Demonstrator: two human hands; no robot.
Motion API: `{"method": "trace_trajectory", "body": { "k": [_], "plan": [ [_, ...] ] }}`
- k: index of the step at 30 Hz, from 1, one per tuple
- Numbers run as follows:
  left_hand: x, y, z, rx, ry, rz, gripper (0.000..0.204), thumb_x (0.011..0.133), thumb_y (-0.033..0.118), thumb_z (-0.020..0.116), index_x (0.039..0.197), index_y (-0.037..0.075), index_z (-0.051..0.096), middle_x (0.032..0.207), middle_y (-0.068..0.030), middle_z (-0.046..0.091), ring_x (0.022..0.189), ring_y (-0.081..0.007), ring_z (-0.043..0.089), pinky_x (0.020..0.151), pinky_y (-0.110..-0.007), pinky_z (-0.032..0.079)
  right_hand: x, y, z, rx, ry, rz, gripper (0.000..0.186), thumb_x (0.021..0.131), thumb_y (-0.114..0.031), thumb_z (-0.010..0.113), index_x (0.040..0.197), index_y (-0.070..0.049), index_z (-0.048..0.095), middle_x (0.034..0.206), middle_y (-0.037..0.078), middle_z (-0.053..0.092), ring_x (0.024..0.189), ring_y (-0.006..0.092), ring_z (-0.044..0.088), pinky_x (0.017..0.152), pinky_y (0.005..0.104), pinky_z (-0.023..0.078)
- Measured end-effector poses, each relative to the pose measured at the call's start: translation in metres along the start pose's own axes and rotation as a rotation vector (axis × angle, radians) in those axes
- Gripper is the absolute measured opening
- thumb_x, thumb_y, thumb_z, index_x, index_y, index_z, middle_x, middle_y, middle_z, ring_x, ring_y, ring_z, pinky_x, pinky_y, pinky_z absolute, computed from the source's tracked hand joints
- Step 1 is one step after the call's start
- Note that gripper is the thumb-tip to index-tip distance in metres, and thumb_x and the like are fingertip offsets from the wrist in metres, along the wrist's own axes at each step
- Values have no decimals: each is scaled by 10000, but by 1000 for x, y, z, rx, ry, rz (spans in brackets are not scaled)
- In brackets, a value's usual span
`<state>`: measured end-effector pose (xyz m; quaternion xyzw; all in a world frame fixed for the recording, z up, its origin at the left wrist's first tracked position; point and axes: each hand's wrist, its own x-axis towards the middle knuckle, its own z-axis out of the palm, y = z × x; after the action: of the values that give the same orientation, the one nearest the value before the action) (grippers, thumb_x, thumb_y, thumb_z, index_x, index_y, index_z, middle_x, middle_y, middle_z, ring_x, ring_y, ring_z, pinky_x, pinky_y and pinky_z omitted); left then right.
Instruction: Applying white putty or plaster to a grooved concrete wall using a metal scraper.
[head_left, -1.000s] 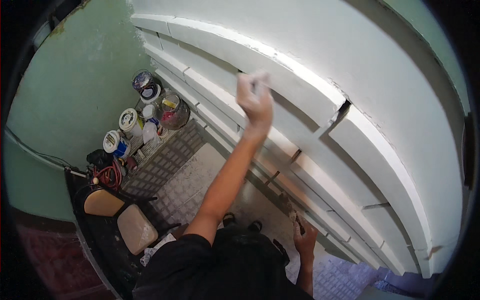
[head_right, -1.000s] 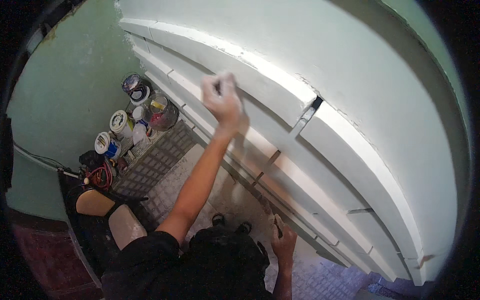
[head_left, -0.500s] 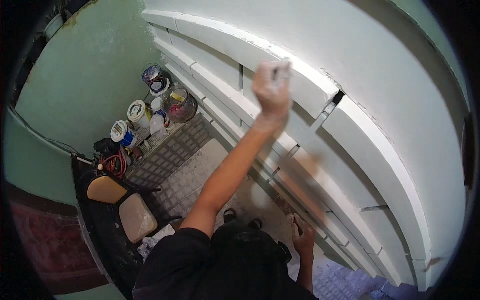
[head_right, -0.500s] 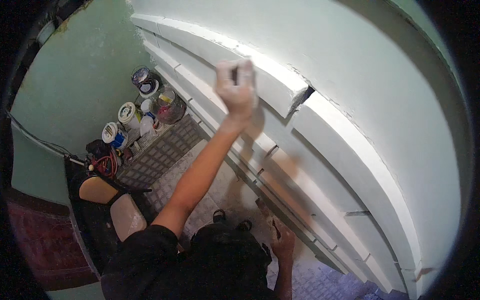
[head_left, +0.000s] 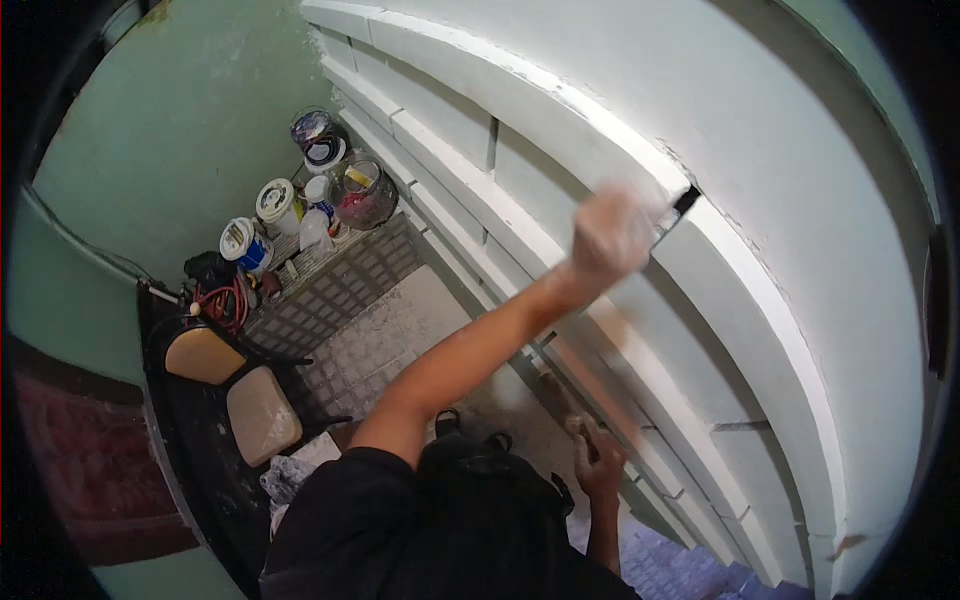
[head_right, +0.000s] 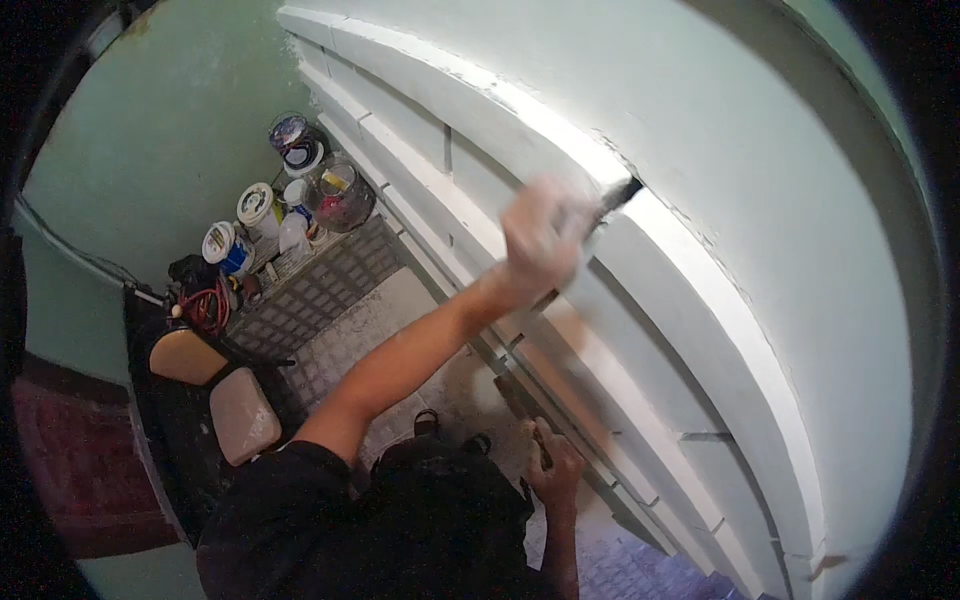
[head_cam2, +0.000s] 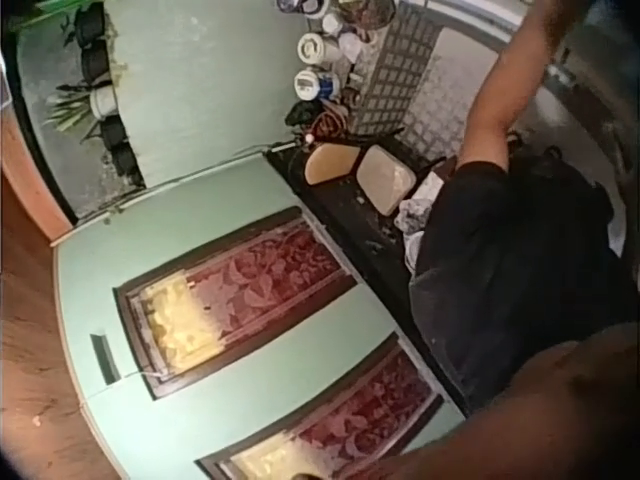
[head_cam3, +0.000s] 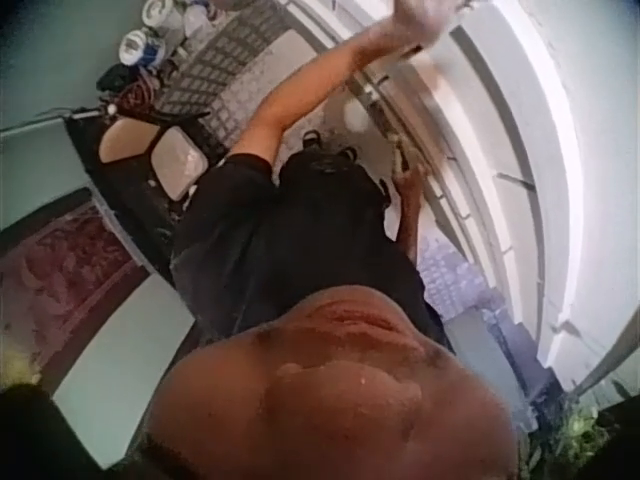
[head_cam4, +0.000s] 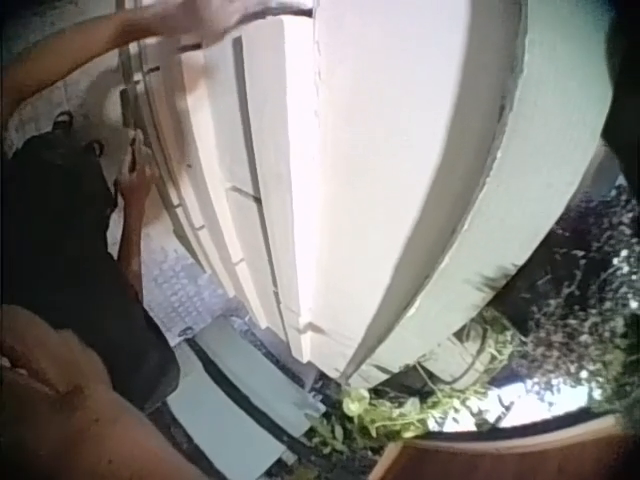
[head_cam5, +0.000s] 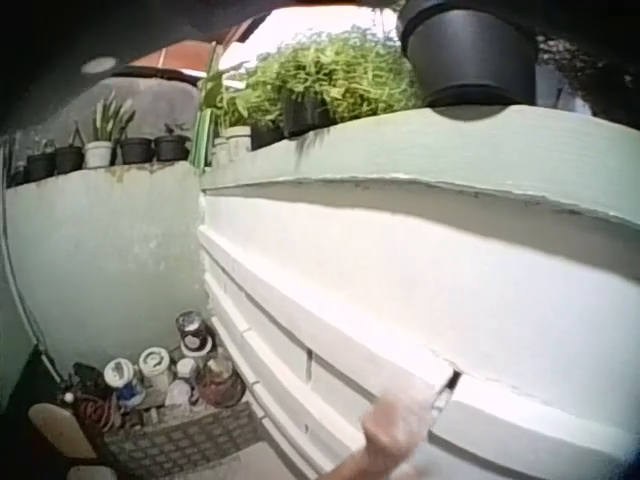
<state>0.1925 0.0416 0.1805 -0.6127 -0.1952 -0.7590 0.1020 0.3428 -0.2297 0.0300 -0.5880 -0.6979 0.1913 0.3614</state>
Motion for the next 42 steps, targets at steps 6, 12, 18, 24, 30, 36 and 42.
{"method": "trace_trajectory", "body": {
  "k": [6, 12, 18, 24, 30, 36, 42],
  "plan": [
    [8, -55, -42, 99, 209, -347, 97, 911, 48, 659, 869, 26, 575, 745, -101, 589, 671, -206, 598, 604, -347, 497, 54, -31, -112, -427, 725, -379, 178, 897, -77, 596, 947, 72, 680, 888, 192, 694, 776, 327, 665, 769, 409, 520],
    [-1, -45, -14, 260, 202, -336, 56, 850, 29, 660, 862, 43, 607, 753, -107, 594, 668, -260, 569, 612, -392, 470, 152, -98, -182, -577, 673, -552, 270, 971, -84, 556, 1136, 113, 639, 1000, 238, 677, 860, 351, 654, 793, 422, 520],
    [-23, -8, -10, -200, 41, 164, 92, 850, 7, 690, 850, 55, 612, 756, -64, 629, 634, -222, 607, 556, -366, 512, 174, -94, -180, -536, 675, -653, 295, 985, -117, 557, 1146, 116, 642, 874, 167, 645, 698, 231, 581, 629, 346, 472],
    [10, -38, -6, 195, 181, -103, 89, 841, -20, 662, 811, 45, 608, 751, -66, 606, 618, -231, 585, 591, -356, 500, 168, -97, -178, -322, 731, -483, 321, 998, -138, 547, 1161, 125, 630, 807, 102, 603, 584, 107, 460, 503, 254, 335],
    [-73, 21, -8, -43, -143, -65, 130, 855, 67, 717, 833, 79, 589, 758, -79, 626, 654, -204, 630, 604, -337, 517, 170, -89, -181, -259, 734, -441, 331, 1003, -135, 526, 1182, 126, 624, 833, 126, 645, 589, 122, 473, 514, 267, 353],
    [-57, 10, -45, -30, 50, -688, 136, 894, 89, 696, 906, 28, 575, 773, -143, 608, 736, -294, 633, 655, -372, 514, 168, -90, -185, -152, 685, -349, 334, 1007, -163, 532, 1160, 115, 637, 832, 100, 646, 613, 108, 469, 529, 259, 362],
    [19, -78, -47, 107, 438, -688, 158, 931, 128, 665, 929, 19, 551, 861, -182, 652, 783, -302, 646, 664, -391, 496, 171, -100, -180, -26, 638, -221, 344, 1010, -204, 559, 1179, 83, 646, 826, 58, 629, 607, 72, 438, 525, 224, 340]
  ]
}}
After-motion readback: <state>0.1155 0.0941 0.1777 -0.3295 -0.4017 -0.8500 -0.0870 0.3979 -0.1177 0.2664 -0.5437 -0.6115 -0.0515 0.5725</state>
